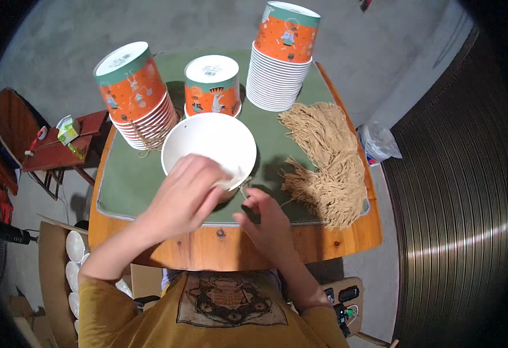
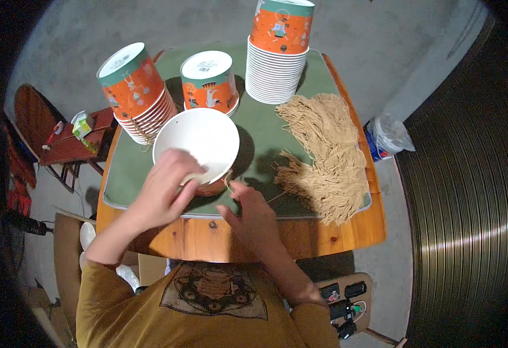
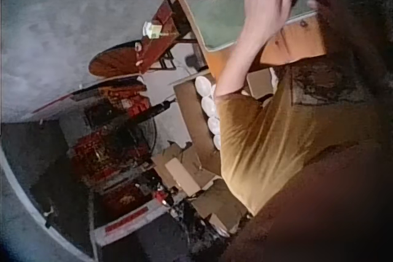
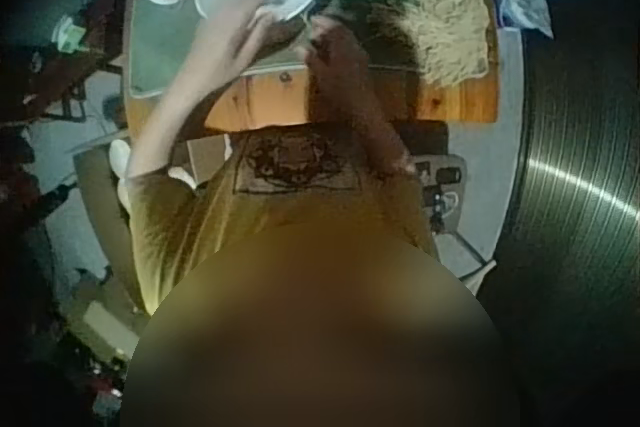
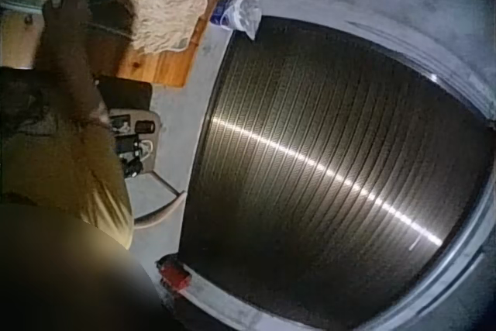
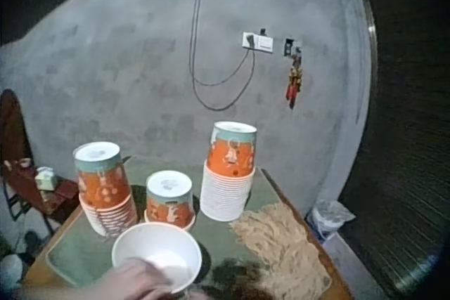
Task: Attaching handles by tying strings through holes in paper buckets or bowls.
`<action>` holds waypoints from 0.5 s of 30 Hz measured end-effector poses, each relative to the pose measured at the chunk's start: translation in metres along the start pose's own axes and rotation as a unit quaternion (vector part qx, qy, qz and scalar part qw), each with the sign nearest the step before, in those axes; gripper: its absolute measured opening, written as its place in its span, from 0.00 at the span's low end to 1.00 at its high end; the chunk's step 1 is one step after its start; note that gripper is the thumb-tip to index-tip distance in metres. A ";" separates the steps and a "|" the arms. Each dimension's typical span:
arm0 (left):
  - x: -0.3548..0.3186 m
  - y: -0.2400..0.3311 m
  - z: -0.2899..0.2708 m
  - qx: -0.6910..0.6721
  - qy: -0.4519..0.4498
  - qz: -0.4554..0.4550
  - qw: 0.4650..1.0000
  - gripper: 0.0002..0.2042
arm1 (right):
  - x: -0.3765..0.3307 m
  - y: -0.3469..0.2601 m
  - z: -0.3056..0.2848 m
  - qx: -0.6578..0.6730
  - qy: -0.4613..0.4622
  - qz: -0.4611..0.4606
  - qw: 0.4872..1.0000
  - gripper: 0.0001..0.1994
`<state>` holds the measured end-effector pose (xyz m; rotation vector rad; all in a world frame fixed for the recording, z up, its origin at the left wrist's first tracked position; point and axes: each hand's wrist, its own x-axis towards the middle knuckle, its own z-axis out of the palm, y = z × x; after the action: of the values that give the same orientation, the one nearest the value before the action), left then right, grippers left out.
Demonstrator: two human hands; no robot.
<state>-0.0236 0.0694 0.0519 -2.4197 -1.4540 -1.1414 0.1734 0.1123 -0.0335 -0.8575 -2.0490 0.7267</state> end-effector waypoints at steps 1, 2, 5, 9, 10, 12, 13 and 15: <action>-0.017 -0.001 -0.001 0.018 0.024 0.025 0.999 0.10 | -0.009 0.004 -0.013 -0.010 0.009 0.007 1.000 0.18; -0.042 -0.005 -0.006 0.043 0.047 0.043 0.997 0.10 | -0.018 0.011 -0.022 -0.093 -0.008 -0.027 0.995 0.20; -0.120 -0.029 -0.032 0.219 -0.070 0.144 0.962 0.18 | -0.046 0.026 -0.046 -0.205 -0.037 -0.079 0.975 0.22; -0.154 -0.044 -0.045 0.238 -0.252 0.024 0.938 0.22 | -0.076 0.056 -0.068 -0.289 -0.098 -0.120 0.945 0.21; -0.161 -0.047 -0.048 0.235 -0.255 -0.020 0.938 0.22 | -0.078 0.061 -0.072 -0.295 -0.093 -0.115 0.944 0.21; -0.160 -0.053 -0.048 0.250 -0.253 -0.064 0.932 0.22 | -0.075 0.065 -0.080 -0.337 -0.103 -0.147 0.924 0.20; -0.157 -0.054 -0.048 0.252 -0.250 -0.062 0.933 0.22 | -0.068 0.066 -0.080 -0.338 -0.100 -0.148 0.924 0.20; -0.153 -0.055 -0.049 0.261 -0.281 -0.064 0.921 0.20 | -0.053 0.066 -0.080 -0.350 -0.154 -0.200 0.902 0.19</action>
<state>-0.1348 -0.0326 -0.0268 -2.3533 -1.7840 -0.0014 0.2854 0.1273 -0.0628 -0.6724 -2.7178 -0.1446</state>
